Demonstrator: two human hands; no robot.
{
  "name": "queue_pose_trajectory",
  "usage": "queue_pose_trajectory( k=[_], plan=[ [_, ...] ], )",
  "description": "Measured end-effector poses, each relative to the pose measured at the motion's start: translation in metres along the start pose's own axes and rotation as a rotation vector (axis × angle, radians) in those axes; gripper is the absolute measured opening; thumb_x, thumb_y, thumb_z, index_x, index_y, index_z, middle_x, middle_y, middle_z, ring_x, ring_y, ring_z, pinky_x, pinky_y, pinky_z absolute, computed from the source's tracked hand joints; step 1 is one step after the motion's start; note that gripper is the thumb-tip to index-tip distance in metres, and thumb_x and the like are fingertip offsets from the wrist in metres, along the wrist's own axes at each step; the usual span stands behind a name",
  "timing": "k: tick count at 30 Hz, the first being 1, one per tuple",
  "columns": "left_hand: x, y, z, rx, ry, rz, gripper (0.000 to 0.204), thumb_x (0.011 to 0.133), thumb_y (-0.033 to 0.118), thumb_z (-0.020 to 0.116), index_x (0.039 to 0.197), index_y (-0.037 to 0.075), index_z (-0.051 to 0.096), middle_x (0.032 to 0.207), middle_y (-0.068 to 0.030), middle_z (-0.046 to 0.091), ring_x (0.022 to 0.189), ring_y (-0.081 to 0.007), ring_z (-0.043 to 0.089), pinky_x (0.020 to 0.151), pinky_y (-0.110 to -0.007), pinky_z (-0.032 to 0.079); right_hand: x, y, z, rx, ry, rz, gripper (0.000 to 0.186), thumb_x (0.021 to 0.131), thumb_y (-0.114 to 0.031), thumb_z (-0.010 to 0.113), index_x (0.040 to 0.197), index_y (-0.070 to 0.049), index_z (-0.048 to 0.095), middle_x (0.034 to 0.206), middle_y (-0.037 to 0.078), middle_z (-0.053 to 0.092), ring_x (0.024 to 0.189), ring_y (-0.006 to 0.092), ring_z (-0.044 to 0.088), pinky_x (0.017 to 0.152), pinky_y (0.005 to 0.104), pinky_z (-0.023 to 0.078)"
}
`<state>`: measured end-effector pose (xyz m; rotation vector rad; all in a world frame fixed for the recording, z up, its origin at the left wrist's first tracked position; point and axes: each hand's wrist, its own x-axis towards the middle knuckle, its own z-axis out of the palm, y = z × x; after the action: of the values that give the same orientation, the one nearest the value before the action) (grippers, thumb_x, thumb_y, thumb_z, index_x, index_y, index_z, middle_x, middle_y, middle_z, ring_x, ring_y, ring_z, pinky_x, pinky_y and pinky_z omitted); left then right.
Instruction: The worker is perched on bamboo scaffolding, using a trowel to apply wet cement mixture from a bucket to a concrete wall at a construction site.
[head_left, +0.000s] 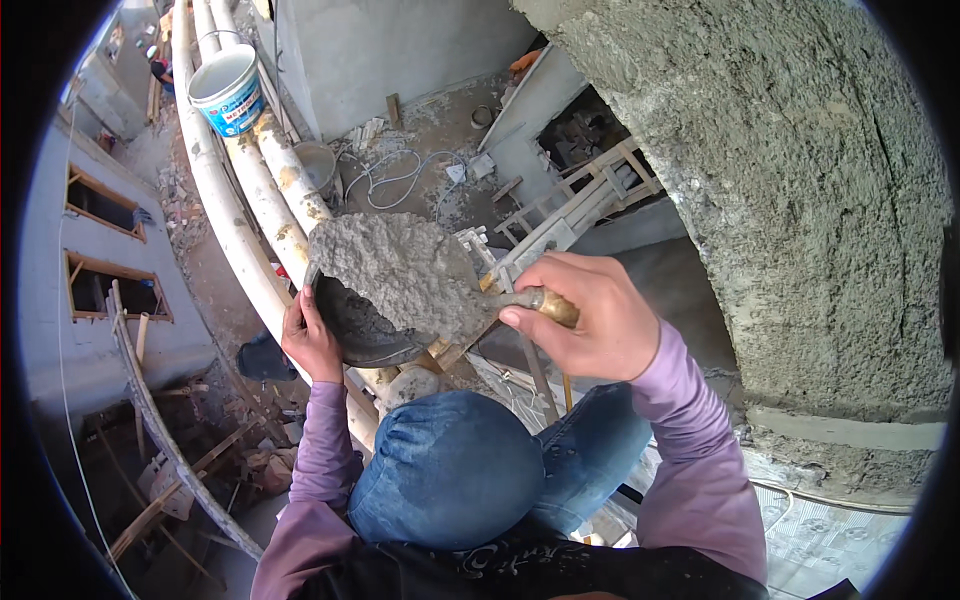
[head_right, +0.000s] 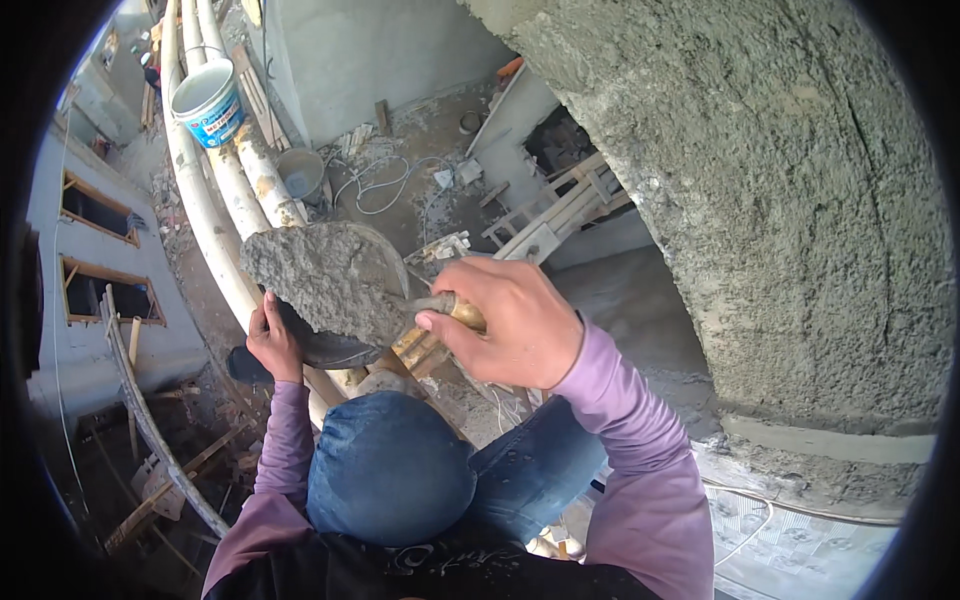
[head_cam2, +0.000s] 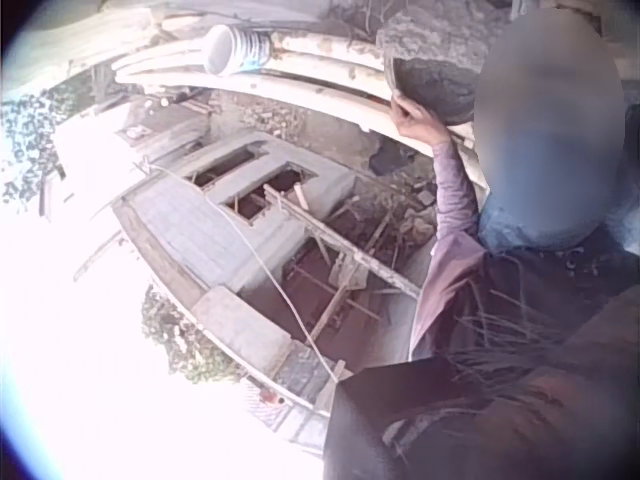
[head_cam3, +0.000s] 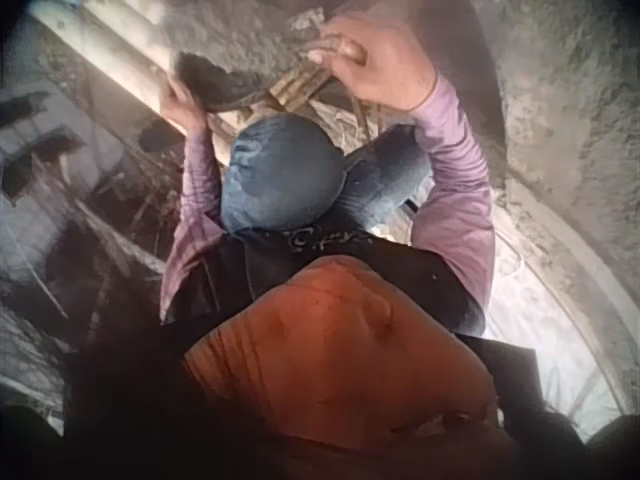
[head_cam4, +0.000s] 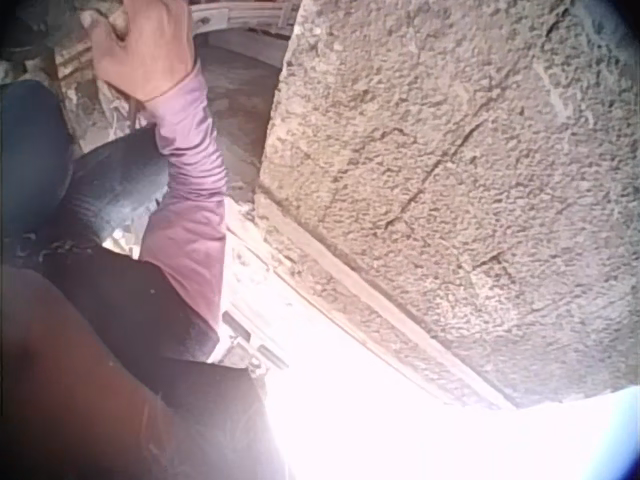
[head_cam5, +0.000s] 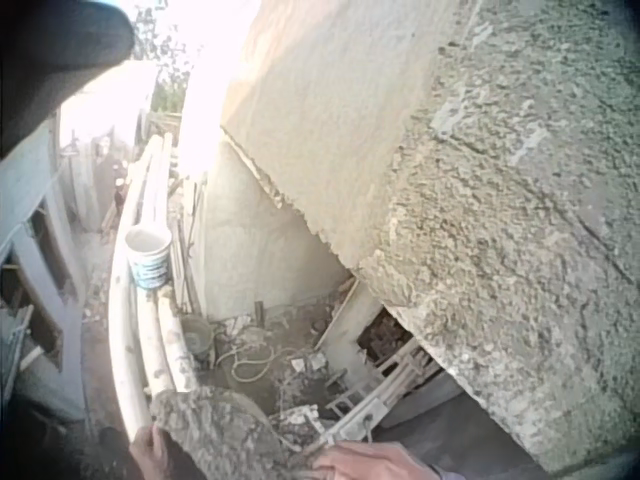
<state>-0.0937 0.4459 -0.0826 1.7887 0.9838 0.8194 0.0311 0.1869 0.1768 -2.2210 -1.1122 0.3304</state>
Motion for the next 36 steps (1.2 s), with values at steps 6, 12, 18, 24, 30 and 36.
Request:
queue_pose_trajectory(
  k=[6,12,18,24,30,36],
  plan=[
    [0.002,0.002,0.015,-0.081,0.036,0.031,0.033,0.099,0.025,0.063,0.104,-0.007,0.071,0.083,-0.0091,0.07,0.076,-0.01,0.059,0.071,-0.027,0.048,-0.012,0.04,-0.119,0.719,-0.242,0.364,0.022,0.095,-0.017,0.064,0.098,0.005,0.065,0.072,0.01,0.065,0.053,0.0126,0.059,0.048,0.0242,0.046],
    [0.002,-0.003,0.012,-0.047,0.02,-0.055,0.03,0.099,0.023,0.064,0.104,-0.006,0.072,0.084,-0.0101,0.07,0.075,-0.011,0.06,0.072,-0.027,0.049,-0.134,0.084,-0.106,0.239,0.891,0.66,0.032,0.101,-0.03,0.052,0.087,-0.001,0.058,0.06,0.003,0.051,0.041,0.0084,0.042,0.035,0.0223,0.032],
    [-0.003,0.011,0.009,-0.022,-0.005,0.028,0.027,0.098,0.02,0.064,0.104,-0.005,0.072,0.079,-0.0088,0.067,0.072,-0.0112,0.059,0.069,-0.027,0.048,-0.149,0.052,-0.049,-0.347,0.348,0.757,0.02,0.091,-0.019,0.066,0.09,0.001,0.065,0.065,0.012,0.06,0.053,0.0219,0.059,0.051,0.0353,0.043],
    [-0.011,0.03,0.028,-0.101,-0.018,0.104,0.021,0.096,0.017,0.066,0.099,-0.003,0.072,0.065,-0.0102,0.054,0.058,-0.0148,0.048,0.056,-0.031,0.039,-0.018,0.104,0.104,-0.532,-0.099,0.376,0.02,0.083,-0.018,0.068,0.088,0.001,0.064,0.091,0.022,0.064,0.08,0.0428,0.065,0.07,0.0492,0.053],
    [-0.02,0.016,0.018,0.007,-0.01,0.14,0.017,0.093,0.016,0.069,0.094,0.0,0.072,0.065,-0.012,0.053,0.054,-0.0214,0.05,0.053,-0.036,0.039,0.011,0.106,0.229,-0.227,-0.381,0.246,0.026,0.085,-0.021,0.066,0.095,0.003,0.065,0.095,0.024,0.064,0.089,0.045,0.065,0.079,0.0489,0.053],
    [-0.005,0.014,0.011,-0.019,-0.015,0.125,0.016,0.094,0.014,0.069,0.094,-0.001,0.071,0.067,-0.0119,0.053,0.056,-0.021,0.049,0.054,-0.035,0.039,-0.026,0.111,0.213,-0.055,-0.183,0.247,0.024,0.091,-0.021,0.063,0.096,0.002,0.059,0.092,0.023,0.063,0.088,0.0443,0.062,0.075,0.0518,0.048]
  ],
)
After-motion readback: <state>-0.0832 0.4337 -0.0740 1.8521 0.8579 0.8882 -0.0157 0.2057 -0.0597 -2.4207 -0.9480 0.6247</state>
